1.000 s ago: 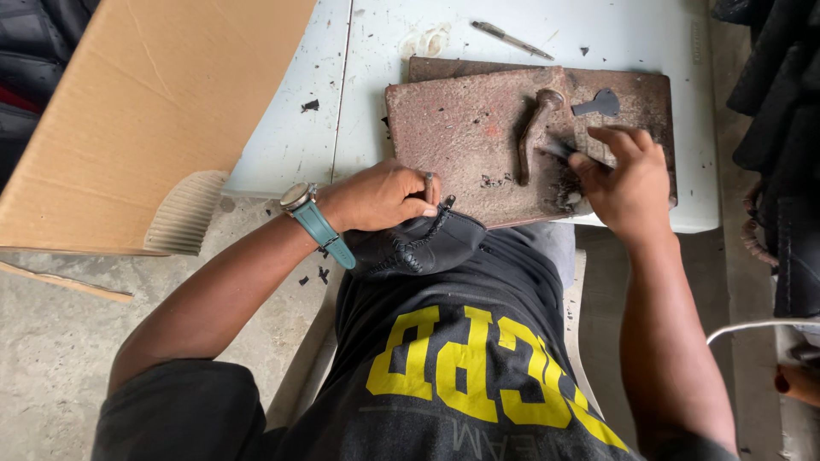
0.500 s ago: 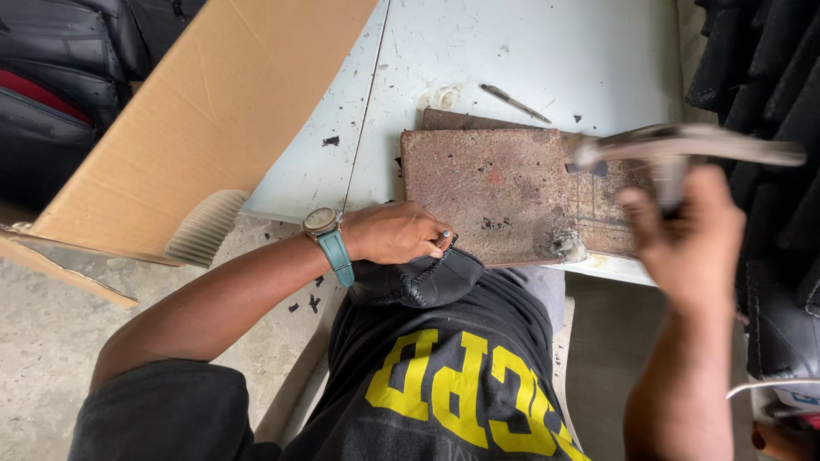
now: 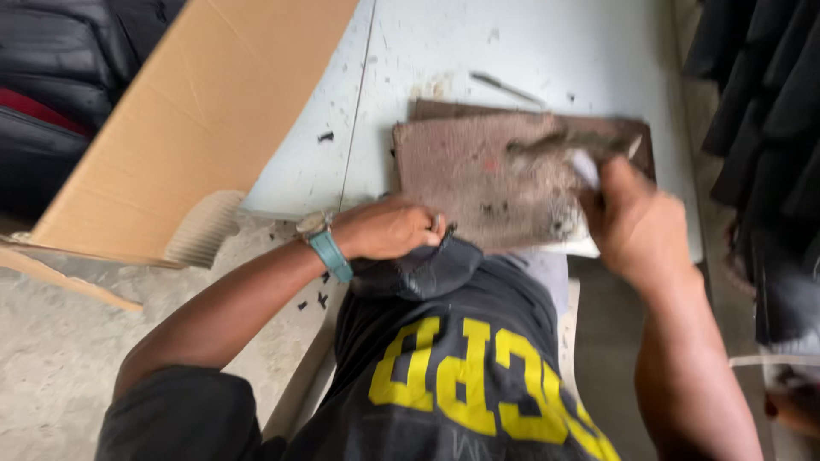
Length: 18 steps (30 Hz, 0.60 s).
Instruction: The person repairs black leather shoes by hand using a hammer and a metal awl. They repeatedly position the shoe on a wooden block, insert the awl into the sole, and strike it with the hammer to secure the stitching. After finishing each shoe, they place it into a cardboard box.
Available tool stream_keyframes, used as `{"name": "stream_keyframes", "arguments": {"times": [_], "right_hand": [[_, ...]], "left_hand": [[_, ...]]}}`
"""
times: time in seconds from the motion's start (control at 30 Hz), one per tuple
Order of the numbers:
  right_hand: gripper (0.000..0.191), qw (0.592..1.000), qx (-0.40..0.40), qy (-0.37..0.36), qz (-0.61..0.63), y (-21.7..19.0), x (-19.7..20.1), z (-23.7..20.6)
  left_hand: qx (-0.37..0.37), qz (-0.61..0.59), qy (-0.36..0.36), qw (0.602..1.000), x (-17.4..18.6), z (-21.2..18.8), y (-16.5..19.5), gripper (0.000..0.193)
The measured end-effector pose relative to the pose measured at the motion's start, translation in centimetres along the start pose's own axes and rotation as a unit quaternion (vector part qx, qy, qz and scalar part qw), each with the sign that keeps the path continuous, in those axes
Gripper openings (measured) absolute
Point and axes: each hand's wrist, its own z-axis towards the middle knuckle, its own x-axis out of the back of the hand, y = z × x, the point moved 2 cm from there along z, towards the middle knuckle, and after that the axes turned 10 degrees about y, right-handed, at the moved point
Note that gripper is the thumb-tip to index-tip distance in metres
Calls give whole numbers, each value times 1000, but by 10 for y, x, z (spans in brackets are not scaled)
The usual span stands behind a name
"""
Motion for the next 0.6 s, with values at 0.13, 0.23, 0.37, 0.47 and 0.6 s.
{"name": "stream_keyframes", "arguments": {"times": [0.13,0.23,0.37,0.47,0.6], "right_hand": [[36,998,-35,18,-57,30,-18,2],[45,997,-39,-2,-64,39,-37,-13],[45,999,-7,13,-36,47,-57,-27],[42,999,31,7,-41,41,-54,-26],[39,995,-15,-37,86,2,-23,-36]], "left_hand": [[-31,-23,12,999,1,-4,-1,17],[-25,-35,34,998,3,-10,-2,17],[-48,-14,64,997,8,-12,-5,15],[0,-35,32,999,11,-4,-9,15],[19,-3,-17,1000,11,5,-10,14]]}}
